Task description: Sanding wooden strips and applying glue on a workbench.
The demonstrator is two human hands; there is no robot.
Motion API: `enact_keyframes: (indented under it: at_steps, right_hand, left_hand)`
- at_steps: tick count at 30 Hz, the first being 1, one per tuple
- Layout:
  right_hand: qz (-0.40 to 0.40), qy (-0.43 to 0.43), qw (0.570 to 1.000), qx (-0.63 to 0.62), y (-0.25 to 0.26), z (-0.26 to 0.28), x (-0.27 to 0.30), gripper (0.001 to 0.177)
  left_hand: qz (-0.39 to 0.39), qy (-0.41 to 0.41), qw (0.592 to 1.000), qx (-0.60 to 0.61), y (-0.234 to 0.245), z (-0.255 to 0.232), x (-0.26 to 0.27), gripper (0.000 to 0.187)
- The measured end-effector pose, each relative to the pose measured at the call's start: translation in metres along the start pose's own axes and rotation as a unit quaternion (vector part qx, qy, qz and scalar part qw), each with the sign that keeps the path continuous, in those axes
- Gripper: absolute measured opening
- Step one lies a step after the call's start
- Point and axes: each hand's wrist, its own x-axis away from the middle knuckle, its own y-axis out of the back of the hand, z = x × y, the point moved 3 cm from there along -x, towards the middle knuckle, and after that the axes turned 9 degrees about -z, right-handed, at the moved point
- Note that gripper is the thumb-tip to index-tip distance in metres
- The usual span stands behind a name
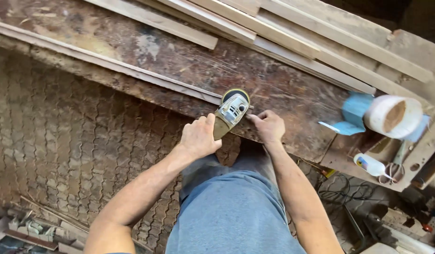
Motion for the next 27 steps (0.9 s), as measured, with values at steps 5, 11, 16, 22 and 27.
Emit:
enact_keyframes:
  at_steps: [5,11,16,22,27]
  right_hand:
    - [0.022,-0.022,0.999,0.016,0.004,-0.001,-0.007,0.046]
    - [0.044,-0.047,0.998,0.019,0.008,0.008,-0.009,0.045]
    - [0.075,-0.076,0.994,0.013,0.008,0.009,-0.012,0.047]
    - [0.084,-0.064,0.993,0.047,0.008,0.007,-0.018,0.046]
    - [0.104,-0.076,0.992,0.012,0.008,0.008,-0.017,0.046]
  left_hand:
    - [0.105,0.079,0.991,0.013,0.013,0.054,0.004,0.067]
    - [0.079,0.251,0.964,0.029,0.067,0.150,0.016,0.082]
    - [-0.042,0.404,0.905,0.122,0.117,0.234,0.022,0.086]
    - [-0.173,0.371,0.910,0.059,0.104,0.323,0.025,0.074]
    - [-0.055,0.399,0.907,0.122,0.109,0.227,0.025,0.081]
